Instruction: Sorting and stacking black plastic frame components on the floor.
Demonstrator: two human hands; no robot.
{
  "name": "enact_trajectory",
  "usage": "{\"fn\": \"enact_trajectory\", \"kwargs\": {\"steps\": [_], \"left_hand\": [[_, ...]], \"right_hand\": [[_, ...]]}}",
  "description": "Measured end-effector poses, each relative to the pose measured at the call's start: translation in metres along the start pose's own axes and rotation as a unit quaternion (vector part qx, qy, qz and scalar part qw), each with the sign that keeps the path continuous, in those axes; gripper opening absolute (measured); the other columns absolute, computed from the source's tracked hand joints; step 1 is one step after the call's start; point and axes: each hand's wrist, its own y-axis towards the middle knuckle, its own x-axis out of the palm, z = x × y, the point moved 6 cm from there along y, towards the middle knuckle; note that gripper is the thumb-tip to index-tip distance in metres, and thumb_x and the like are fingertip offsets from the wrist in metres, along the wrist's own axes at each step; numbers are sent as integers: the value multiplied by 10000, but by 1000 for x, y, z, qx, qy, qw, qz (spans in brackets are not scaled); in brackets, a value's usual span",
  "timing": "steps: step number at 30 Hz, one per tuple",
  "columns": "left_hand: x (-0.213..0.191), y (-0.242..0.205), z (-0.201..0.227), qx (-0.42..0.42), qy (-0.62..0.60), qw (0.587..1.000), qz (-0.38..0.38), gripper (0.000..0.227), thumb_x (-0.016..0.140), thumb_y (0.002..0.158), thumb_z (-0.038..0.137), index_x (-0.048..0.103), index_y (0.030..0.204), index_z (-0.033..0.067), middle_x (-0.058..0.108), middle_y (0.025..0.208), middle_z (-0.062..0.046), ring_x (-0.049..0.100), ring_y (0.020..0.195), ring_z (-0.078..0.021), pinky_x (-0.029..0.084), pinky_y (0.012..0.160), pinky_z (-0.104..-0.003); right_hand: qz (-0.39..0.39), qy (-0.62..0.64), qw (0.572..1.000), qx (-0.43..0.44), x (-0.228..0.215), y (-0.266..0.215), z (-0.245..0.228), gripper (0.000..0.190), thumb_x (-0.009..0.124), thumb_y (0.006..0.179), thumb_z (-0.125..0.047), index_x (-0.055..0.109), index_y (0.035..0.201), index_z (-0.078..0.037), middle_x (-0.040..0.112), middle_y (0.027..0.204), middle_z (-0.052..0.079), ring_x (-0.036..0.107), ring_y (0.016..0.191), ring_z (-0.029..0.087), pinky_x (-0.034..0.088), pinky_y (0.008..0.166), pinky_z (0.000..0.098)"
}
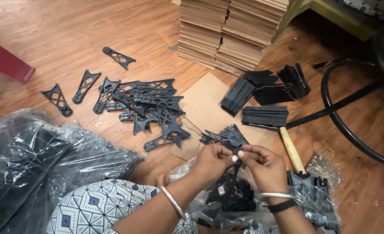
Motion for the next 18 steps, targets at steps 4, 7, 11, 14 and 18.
{"fn": "enact_trajectory", "kwargs": {"steps": [4, 7, 11, 14, 18], "left_hand": [[-8, 6, -2, -37, -92, 995, 28, 128, 780, 867, 118, 740, 929, 13, 726, 796, -39, 621, 670, -98, 517, 612, -267], [-5, 5, 0, -6, -104, 994, 15, 134, 779, 862, 109, 744, 910, -12, 760, 815, -43, 662, 710, -83, 544, 659, -248], [-14, -4, 7, 9, 33, 995, 89, 168, 814, 818, 120, 755, 895, -17, 768, 789, -82, 697, 682, -109, 562, 622, -276], [-12, -3, -3, -22, 40, 995, 90, 177, 815, 813, 134, 763, 895, -15, 771, 787, -98, 702, 676, -127, 556, 612, -292], [-18, 1, -3, -12, 69, 991, 115, 202, 834, 797, 162, 758, 902, 7, 770, 789, -94, 710, 684, -138, 566, 638, -299]], "right_hand": [[-55, 103, 991, 66, 1, 18, 46, 239, 751, 831, -83, 732, 1050, 11, 768, 836, 30, 695, 717, 94, 565, 668, 222], [-49, 70, 992, 91, 3, 17, 55, 166, 775, 860, -80, 735, 958, 49, 725, 785, 36, 637, 651, 102, 517, 599, 237], [-39, 30, 997, 64, 8, 19, 64, 141, 800, 843, -60, 702, 863, 39, 688, 729, 40, 595, 607, 102, 478, 553, 241], [-27, 18, 998, 56, 8, 20, 69, 143, 809, 825, -47, 689, 840, 30, 685, 717, 44, 592, 600, 103, 472, 546, 244], [-60, 11, 995, 74, 13, 21, 55, 145, 808, 833, -106, 721, 859, 8, 688, 726, 22, 584, 602, 97, 459, 543, 243]]}}
